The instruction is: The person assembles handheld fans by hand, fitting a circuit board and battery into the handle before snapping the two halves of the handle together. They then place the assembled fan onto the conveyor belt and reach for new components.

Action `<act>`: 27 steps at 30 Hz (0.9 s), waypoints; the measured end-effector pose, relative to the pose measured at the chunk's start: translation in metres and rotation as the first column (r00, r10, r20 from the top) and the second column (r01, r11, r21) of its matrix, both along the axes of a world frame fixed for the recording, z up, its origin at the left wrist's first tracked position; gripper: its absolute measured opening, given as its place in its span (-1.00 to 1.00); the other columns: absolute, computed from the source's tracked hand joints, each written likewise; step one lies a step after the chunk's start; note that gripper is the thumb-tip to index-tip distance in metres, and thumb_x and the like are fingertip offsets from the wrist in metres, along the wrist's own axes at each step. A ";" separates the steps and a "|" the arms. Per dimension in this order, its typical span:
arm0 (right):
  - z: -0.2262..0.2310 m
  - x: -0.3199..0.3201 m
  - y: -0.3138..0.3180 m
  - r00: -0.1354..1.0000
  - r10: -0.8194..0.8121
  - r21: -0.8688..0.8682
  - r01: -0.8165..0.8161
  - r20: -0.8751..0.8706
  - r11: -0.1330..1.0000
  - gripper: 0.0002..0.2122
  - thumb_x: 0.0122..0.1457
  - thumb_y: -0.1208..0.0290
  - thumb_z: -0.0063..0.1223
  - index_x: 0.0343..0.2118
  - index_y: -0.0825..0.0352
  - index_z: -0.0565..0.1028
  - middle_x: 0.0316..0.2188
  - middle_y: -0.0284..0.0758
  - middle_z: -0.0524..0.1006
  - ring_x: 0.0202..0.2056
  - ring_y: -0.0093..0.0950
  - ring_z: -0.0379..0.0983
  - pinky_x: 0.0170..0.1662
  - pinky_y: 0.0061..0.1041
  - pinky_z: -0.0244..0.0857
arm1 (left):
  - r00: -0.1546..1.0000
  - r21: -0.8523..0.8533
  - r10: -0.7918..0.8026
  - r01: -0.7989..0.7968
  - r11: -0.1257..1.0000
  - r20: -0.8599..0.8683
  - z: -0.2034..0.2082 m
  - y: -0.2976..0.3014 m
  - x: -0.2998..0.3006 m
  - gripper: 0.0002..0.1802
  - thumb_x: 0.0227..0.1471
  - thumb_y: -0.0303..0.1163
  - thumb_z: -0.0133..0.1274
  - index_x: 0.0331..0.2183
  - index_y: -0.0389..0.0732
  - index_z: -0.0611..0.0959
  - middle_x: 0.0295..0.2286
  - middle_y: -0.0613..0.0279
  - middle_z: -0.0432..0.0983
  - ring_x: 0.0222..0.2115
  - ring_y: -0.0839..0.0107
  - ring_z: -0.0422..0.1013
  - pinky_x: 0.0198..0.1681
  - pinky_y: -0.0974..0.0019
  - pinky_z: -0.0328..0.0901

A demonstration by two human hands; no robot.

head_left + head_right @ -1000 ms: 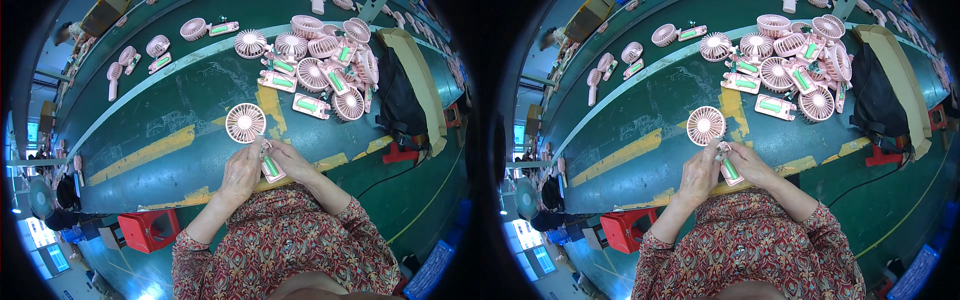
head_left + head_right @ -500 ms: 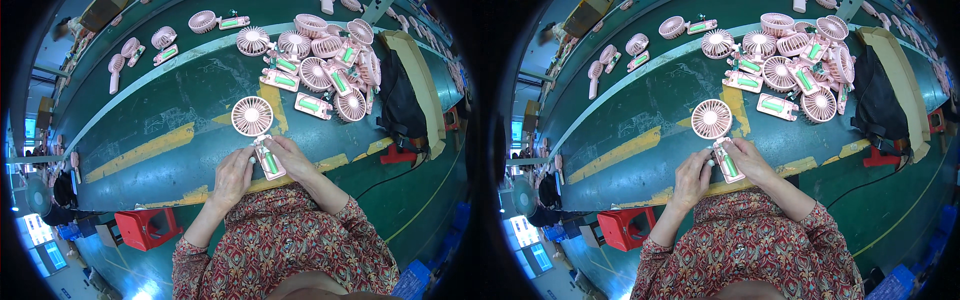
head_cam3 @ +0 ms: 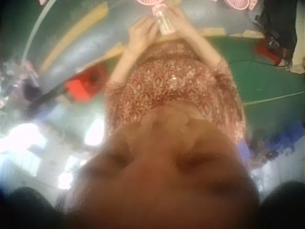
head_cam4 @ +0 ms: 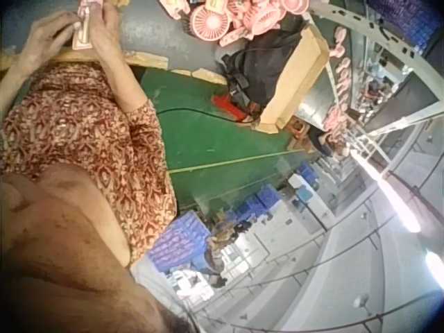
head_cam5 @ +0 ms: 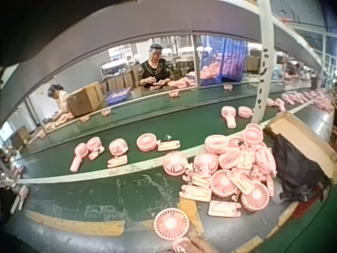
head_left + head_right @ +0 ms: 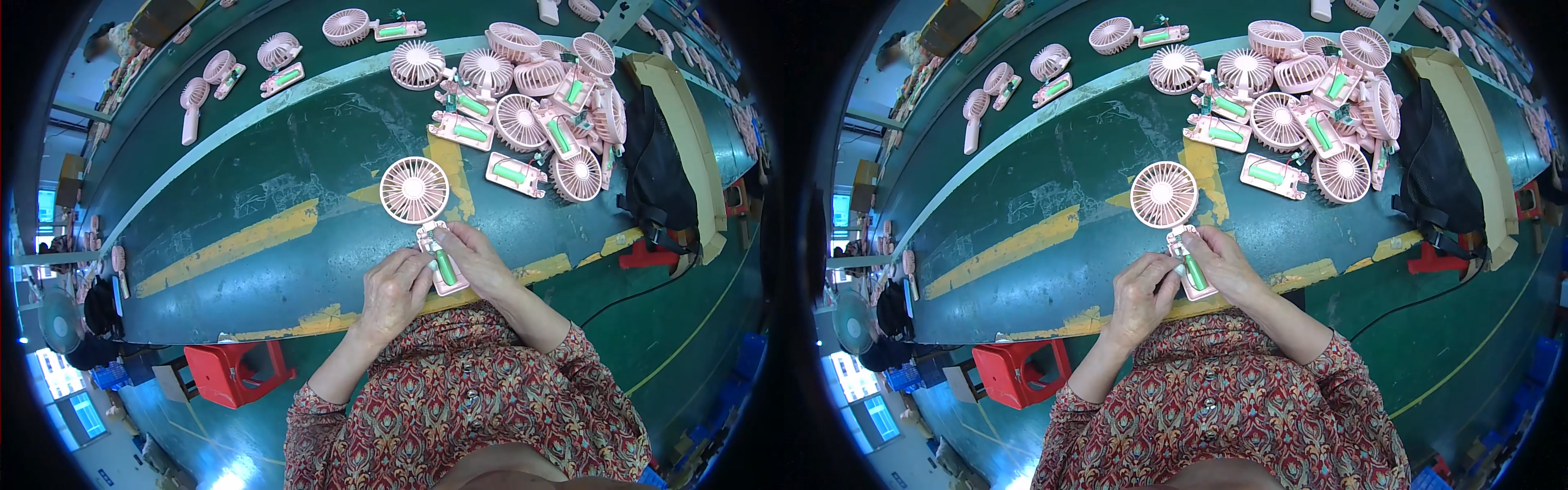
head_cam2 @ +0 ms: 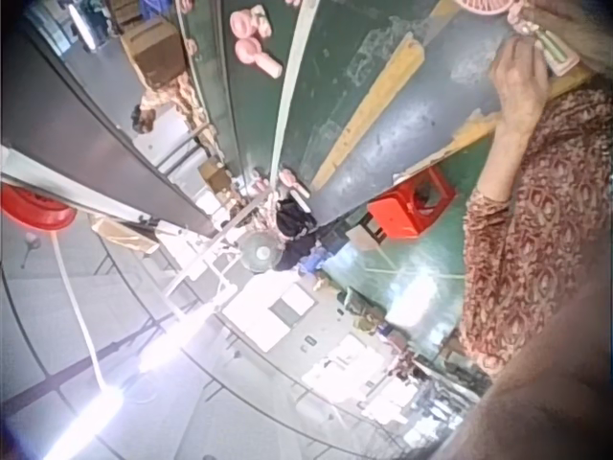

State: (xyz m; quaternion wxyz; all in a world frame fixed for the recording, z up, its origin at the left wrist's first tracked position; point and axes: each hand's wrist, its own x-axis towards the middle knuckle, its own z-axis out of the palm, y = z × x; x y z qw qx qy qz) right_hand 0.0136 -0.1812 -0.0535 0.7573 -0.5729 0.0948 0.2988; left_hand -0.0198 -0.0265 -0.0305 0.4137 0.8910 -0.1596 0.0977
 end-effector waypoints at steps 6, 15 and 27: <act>-0.002 -0.005 0.008 0.994 -0.076 0.028 0.074 0.073 0.997 -0.72 0.24 0.29 -0.13 -0.21 0.45 0.42 -0.36 -0.37 0.46 -0.35 -0.69 0.35 -0.34 -0.67 0.27 | 0.978 -0.084 0.072 -0.090 0.992 -0.195 0.000 -0.005 -0.001 -0.91 -0.16 -0.57 0.10 -0.47 -0.31 0.53 -0.57 0.15 0.44 -0.61 0.40 0.43 -0.54 0.39 0.33; 0.008 0.012 0.022 1.000 -0.024 0.089 0.023 0.002 0.996 -0.73 0.25 0.28 -0.17 -0.23 0.42 0.42 -0.45 -0.34 0.51 -0.49 -0.64 0.41 -0.45 -0.66 0.31 | 0.948 -0.225 0.260 -0.298 0.928 -0.182 0.000 0.027 0.011 -0.83 -0.07 -0.57 0.08 -0.33 -0.33 0.55 -0.52 0.18 0.50 -0.54 0.52 0.40 -0.45 0.45 0.32; 0.019 0.097 0.053 0.812 0.293 -0.689 0.176 0.505 0.703 -0.59 0.16 0.11 -0.19 -0.31 0.43 0.50 -0.43 -0.02 0.51 -0.34 -0.08 0.43 -0.18 -0.24 0.26 | 0.872 -0.174 0.458 -0.485 0.857 -0.173 -0.007 0.088 0.054 -0.83 -0.05 -0.51 0.04 -0.33 -0.34 0.55 -0.59 0.16 0.46 -0.59 0.46 0.38 -0.46 0.38 0.31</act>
